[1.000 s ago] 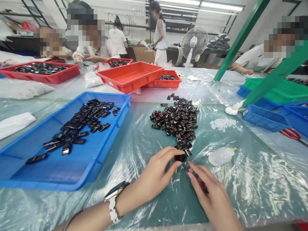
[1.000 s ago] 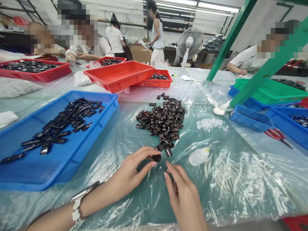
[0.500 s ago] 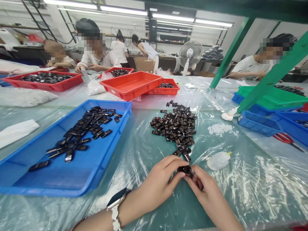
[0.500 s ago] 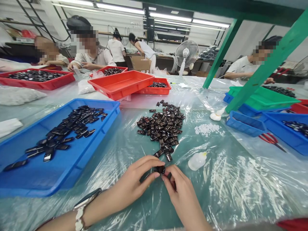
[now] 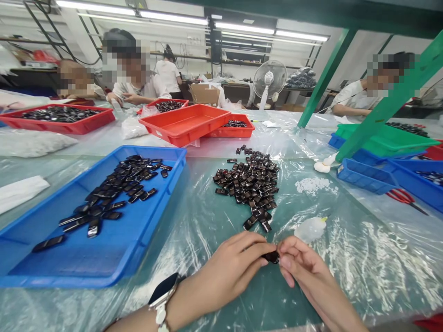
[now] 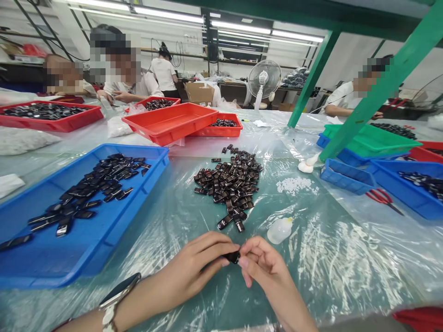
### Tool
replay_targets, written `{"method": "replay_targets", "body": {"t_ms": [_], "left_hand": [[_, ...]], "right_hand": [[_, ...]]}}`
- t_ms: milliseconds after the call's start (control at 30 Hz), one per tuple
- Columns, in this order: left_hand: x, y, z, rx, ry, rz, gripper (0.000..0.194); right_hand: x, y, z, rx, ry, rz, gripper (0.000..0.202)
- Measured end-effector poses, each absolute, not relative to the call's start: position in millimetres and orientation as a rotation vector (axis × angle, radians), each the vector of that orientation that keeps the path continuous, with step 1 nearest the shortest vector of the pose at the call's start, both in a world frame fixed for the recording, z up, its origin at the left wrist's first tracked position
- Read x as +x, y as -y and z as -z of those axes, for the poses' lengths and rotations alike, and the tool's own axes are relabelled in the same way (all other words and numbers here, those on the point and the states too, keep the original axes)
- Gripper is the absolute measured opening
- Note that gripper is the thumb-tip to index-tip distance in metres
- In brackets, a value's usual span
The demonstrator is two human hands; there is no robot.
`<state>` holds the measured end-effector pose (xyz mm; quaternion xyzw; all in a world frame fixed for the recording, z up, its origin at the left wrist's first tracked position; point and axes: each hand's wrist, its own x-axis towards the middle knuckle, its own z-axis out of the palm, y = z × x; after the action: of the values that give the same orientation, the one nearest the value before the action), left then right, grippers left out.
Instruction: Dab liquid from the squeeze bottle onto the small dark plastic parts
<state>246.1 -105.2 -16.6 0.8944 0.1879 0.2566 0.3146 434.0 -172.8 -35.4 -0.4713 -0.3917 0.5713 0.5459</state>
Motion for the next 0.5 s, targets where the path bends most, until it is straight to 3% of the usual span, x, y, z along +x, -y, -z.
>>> {"method": "replay_targets", "body": {"t_ms": [400, 500], "left_hand": [[243.3, 119.0, 13.5, 2.5, -0.43, -0.656, 0.03], [237.3, 119.0, -3.2, 2.67, -0.441, -0.818, 0.029]], "right_hand": [[426.2, 174.1, 33.8, -1.052, 0.879, -1.415, 0.027], [428.1, 182.9, 36.8, -1.044, 0.867, -1.306, 0.026]]}}
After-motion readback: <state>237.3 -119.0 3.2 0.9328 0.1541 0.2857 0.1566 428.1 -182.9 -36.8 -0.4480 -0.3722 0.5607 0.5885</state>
